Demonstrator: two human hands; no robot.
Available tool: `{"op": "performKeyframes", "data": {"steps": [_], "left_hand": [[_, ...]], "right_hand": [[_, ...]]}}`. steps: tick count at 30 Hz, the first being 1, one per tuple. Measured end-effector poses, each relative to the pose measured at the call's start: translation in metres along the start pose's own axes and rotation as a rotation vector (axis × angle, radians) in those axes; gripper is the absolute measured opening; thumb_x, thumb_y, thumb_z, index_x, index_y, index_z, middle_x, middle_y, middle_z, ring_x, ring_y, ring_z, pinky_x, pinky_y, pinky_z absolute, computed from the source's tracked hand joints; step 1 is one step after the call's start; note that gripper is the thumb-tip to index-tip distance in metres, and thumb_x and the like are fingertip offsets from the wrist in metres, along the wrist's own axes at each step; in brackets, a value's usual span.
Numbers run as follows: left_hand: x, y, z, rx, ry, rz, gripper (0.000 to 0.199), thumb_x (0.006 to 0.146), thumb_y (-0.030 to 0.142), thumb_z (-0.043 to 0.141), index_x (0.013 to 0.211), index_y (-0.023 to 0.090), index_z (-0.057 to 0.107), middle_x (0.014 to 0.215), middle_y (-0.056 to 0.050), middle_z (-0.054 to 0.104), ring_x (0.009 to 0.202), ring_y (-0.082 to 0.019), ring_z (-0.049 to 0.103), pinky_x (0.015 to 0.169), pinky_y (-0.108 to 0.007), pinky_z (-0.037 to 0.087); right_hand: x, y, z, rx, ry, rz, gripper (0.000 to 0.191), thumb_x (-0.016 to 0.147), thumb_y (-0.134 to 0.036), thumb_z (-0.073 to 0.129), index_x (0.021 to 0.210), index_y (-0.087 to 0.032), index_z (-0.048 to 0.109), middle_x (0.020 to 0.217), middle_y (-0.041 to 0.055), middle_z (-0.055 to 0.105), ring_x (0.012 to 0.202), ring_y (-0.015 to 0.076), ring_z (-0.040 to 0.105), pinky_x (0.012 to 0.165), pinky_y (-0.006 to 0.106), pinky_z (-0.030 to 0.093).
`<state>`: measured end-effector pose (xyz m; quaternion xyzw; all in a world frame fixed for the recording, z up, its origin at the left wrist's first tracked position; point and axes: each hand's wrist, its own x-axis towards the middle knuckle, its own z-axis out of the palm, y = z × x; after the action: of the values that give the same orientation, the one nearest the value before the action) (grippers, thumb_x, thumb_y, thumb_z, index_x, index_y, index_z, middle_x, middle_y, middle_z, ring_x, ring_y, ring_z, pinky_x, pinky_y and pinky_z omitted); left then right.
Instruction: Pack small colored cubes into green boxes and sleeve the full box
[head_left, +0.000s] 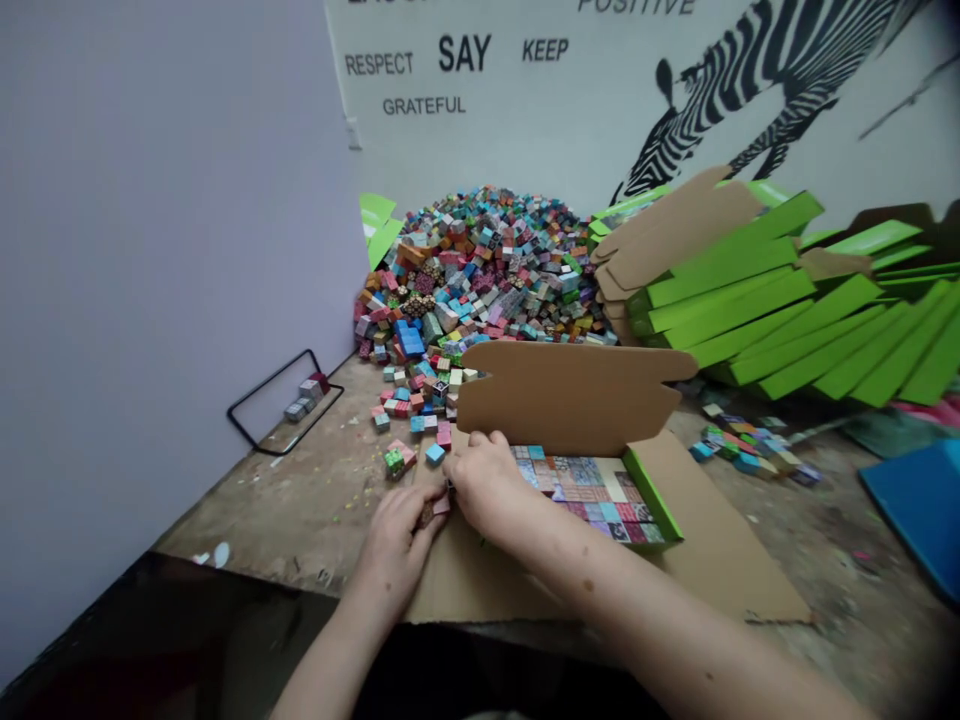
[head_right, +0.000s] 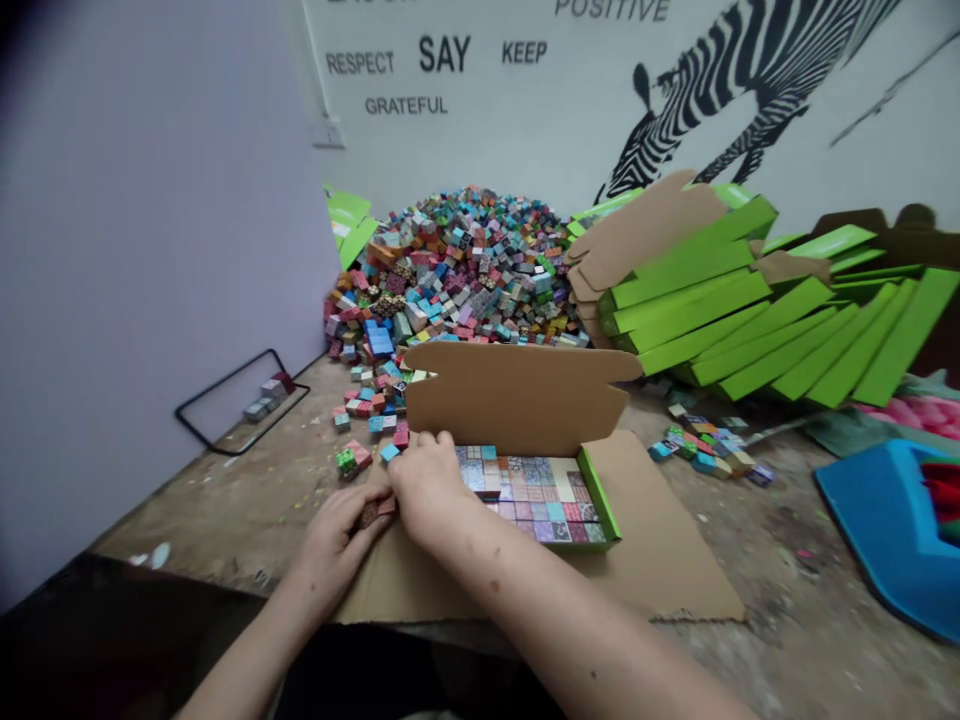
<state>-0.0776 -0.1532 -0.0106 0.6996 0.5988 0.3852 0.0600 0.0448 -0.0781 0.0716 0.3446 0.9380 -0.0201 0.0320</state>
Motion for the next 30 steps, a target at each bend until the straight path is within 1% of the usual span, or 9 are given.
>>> {"op": "performKeyframes", "data": {"steps": [2, 8, 11, 14, 19, 23, 26, 28, 30], "left_hand": [[-0.002, -0.003, -0.001, -0.023, 0.017, -0.026, 0.02, 0.079, 0.029, 0.05, 0.093, 0.018, 0.058, 0.089, -0.006, 0.064, 0.083, -0.017, 0.058, 0.072, -0.03, 0.048], [-0.003, 0.0, -0.011, -0.052, 0.097, -0.023, 0.025, 0.078, 0.029, 0.052, 0.102, 0.02, 0.054, 0.1, -0.004, 0.059, 0.093, -0.015, 0.056, 0.082, -0.028, 0.045], [0.002, 0.012, -0.012, -0.085, 0.104, 0.025, 0.026, 0.078, 0.024, 0.052, 0.104, 0.022, 0.052, 0.101, -0.003, 0.058, 0.095, -0.013, 0.054, 0.084, -0.026, 0.044], [0.008, 0.028, -0.005, -0.134, 0.084, 0.109, 0.026, 0.079, 0.02, 0.051, 0.105, 0.021, 0.05, 0.101, -0.003, 0.058, 0.096, -0.013, 0.054, 0.085, -0.025, 0.043], [0.015, 0.046, 0.01, -0.173, -0.016, 0.188, 0.029, 0.079, 0.017, 0.051, 0.107, 0.022, 0.048, 0.101, -0.004, 0.057, 0.098, -0.014, 0.051, 0.084, -0.027, 0.043], [0.018, 0.05, 0.011, -0.166, -0.087, 0.21, 0.029, 0.079, 0.017, 0.05, 0.108, 0.022, 0.046, 0.101, -0.006, 0.055, 0.098, -0.015, 0.049, 0.085, -0.03, 0.043], [0.019, 0.052, 0.011, -0.165, -0.116, 0.198, 0.026, 0.08, 0.018, 0.05, 0.105, 0.021, 0.047, 0.099, -0.007, 0.055, 0.097, -0.017, 0.049, 0.083, -0.032, 0.043], [0.021, 0.054, 0.012, -0.155, -0.131, 0.203, 0.024, 0.079, 0.018, 0.05, 0.103, 0.021, 0.048, 0.098, -0.006, 0.056, 0.095, -0.016, 0.049, 0.082, -0.031, 0.043], [0.022, 0.055, 0.013, -0.14, -0.139, 0.222, 0.025, 0.079, 0.018, 0.051, 0.103, 0.021, 0.049, 0.097, -0.005, 0.056, 0.095, -0.015, 0.049, 0.083, -0.03, 0.042]], "right_hand": [[-0.002, 0.001, 0.0, 0.044, 0.017, -0.002, 0.009, 0.07, -0.018, 0.054, 0.075, -0.015, 0.061, 0.08, 0.0093, 0.061, 0.082, 0.0236, 0.049, 0.073, 0.037, 0.032], [-0.047, 0.029, -0.014, 0.437, 0.322, 0.086, 0.016, 0.074, -0.021, 0.054, 0.089, -0.021, 0.059, 0.086, 0.0002, 0.062, 0.081, 0.0165, 0.051, 0.073, 0.03, 0.034], [-0.078, 0.061, -0.015, 0.651, 0.306, 0.231, 0.018, 0.076, -0.022, 0.053, 0.094, -0.021, 0.058, 0.091, 0.0012, 0.062, 0.083, 0.0154, 0.054, 0.074, 0.028, 0.039], [-0.097, 0.09, -0.006, 0.68, 0.233, 0.39, 0.025, 0.077, -0.021, 0.05, 0.101, -0.019, 0.055, 0.098, 0.0059, 0.061, 0.088, 0.0186, 0.056, 0.076, 0.031, 0.043], [-0.096, 0.104, 0.015, 0.588, 0.154, 0.384, 0.034, 0.081, -0.02, 0.046, 0.113, -0.011, 0.05, 0.113, 0.0142, 0.052, 0.106, 0.0225, 0.047, 0.092, 0.038, 0.036], [-0.09, 0.1, 0.026, 0.603, 0.252, 0.343, 0.029, 0.081, -0.017, 0.044, 0.109, -0.011, 0.051, 0.104, 0.0126, 0.052, 0.096, 0.0186, 0.05, 0.087, 0.034, 0.039], [-0.09, 0.1, 0.032, 0.723, 0.34, 0.411, 0.033, 0.079, -0.019, 0.048, 0.11, -0.013, 0.042, 0.094, 0.0084, 0.055, 0.085, 0.0165, 0.053, 0.076, 0.032, 0.043], [-0.09, 0.102, 0.034, 0.796, 0.35, 0.458, 0.027, 0.078, -0.02, 0.05, 0.104, -0.015, 0.043, 0.086, 0.0048, 0.056, 0.077, 0.0152, 0.053, 0.07, 0.031, 0.044], [-0.089, 0.103, 0.035, 0.811, 0.333, 0.453, 0.018, 0.079, -0.02, 0.048, 0.096, -0.016, 0.048, 0.086, 0.0042, 0.056, 0.079, 0.015, 0.053, 0.073, 0.031, 0.043]]}}
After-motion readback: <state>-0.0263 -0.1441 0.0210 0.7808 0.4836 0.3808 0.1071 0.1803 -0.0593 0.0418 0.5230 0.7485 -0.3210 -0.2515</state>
